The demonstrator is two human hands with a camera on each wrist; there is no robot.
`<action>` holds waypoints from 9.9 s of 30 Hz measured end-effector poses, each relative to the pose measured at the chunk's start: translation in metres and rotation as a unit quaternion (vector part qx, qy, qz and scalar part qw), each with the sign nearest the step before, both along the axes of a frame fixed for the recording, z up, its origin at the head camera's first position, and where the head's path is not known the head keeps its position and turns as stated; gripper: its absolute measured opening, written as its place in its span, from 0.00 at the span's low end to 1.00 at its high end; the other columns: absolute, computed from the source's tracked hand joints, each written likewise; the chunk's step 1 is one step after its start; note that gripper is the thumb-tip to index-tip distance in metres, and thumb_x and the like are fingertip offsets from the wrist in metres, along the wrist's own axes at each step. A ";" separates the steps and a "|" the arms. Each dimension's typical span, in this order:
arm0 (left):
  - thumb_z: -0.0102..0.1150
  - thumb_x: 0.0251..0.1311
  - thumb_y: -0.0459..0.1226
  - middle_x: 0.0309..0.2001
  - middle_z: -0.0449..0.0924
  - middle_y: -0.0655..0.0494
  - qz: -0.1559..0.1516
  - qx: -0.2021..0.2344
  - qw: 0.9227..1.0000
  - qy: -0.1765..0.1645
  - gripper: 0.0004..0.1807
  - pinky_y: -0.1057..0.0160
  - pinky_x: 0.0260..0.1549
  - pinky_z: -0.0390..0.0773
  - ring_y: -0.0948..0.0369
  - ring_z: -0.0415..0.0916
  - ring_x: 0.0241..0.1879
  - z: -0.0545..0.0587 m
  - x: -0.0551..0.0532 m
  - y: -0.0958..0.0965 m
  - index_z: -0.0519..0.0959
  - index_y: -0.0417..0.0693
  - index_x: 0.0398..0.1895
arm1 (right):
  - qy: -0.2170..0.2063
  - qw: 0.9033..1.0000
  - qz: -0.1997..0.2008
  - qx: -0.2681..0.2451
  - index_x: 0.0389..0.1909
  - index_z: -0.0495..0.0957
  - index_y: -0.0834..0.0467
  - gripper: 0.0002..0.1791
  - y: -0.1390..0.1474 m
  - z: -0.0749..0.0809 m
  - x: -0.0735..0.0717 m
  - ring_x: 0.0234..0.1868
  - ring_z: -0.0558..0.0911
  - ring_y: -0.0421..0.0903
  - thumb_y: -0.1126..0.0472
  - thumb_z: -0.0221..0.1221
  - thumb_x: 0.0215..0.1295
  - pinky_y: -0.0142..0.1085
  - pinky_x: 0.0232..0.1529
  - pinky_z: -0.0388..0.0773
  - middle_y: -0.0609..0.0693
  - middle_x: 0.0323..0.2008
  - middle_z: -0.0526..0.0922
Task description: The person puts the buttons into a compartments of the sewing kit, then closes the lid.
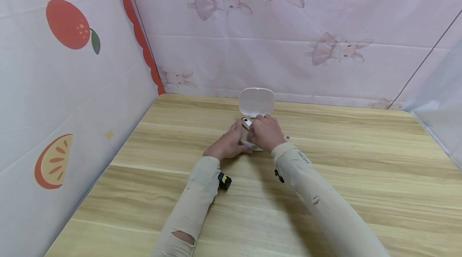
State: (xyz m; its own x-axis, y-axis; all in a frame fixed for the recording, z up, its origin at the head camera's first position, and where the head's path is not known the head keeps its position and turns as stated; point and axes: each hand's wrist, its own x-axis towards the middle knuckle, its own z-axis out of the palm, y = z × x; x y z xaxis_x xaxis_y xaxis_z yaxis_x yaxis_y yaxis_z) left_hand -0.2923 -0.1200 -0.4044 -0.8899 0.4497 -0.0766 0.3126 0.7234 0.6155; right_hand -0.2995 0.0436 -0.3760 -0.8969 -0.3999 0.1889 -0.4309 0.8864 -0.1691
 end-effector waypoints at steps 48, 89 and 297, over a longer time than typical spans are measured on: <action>0.71 0.61 0.46 0.81 0.32 0.40 0.012 0.011 1.000 -0.012 0.66 0.55 0.75 0.48 0.48 0.40 0.79 -0.002 -0.001 0.004 0.26 0.40 0.80 | -0.028 0.994 -0.029 -0.097 0.35 0.86 0.63 0.03 0.067 0.008 0.000 0.44 0.79 0.56 0.70 0.66 0.60 0.51 0.49 0.78 0.58 0.40 0.81; 0.70 0.62 0.46 0.81 0.31 0.41 0.015 0.009 1.000 -0.022 0.65 0.56 0.75 0.47 0.50 0.39 0.79 0.002 0.000 0.003 0.27 0.39 0.80 | -0.108 0.984 -0.116 -0.086 0.34 0.87 0.62 0.03 0.107 -0.012 -0.008 0.47 0.79 0.59 0.67 0.67 0.60 0.58 0.52 0.75 0.59 0.43 0.85; 0.67 0.64 0.47 0.82 0.33 0.43 0.010 0.000 1.000 -0.022 0.63 0.54 0.74 0.53 0.52 0.42 0.79 0.002 -0.002 0.001 0.26 0.40 0.80 | -0.050 0.994 0.019 -0.091 0.24 0.88 0.53 0.09 0.012 0.003 0.006 0.47 0.70 0.53 0.69 0.67 0.57 0.49 0.47 0.66 0.48 0.35 0.80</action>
State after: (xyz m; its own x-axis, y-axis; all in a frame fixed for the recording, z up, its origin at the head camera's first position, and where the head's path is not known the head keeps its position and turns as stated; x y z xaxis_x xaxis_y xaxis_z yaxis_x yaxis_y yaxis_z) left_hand -0.2945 -0.1189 -0.4020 -0.8944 0.4320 -0.1156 0.2713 0.7297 0.6276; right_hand -0.2934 0.0558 -0.3732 -0.8997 -0.4014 0.1713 -0.4364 0.8209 -0.3684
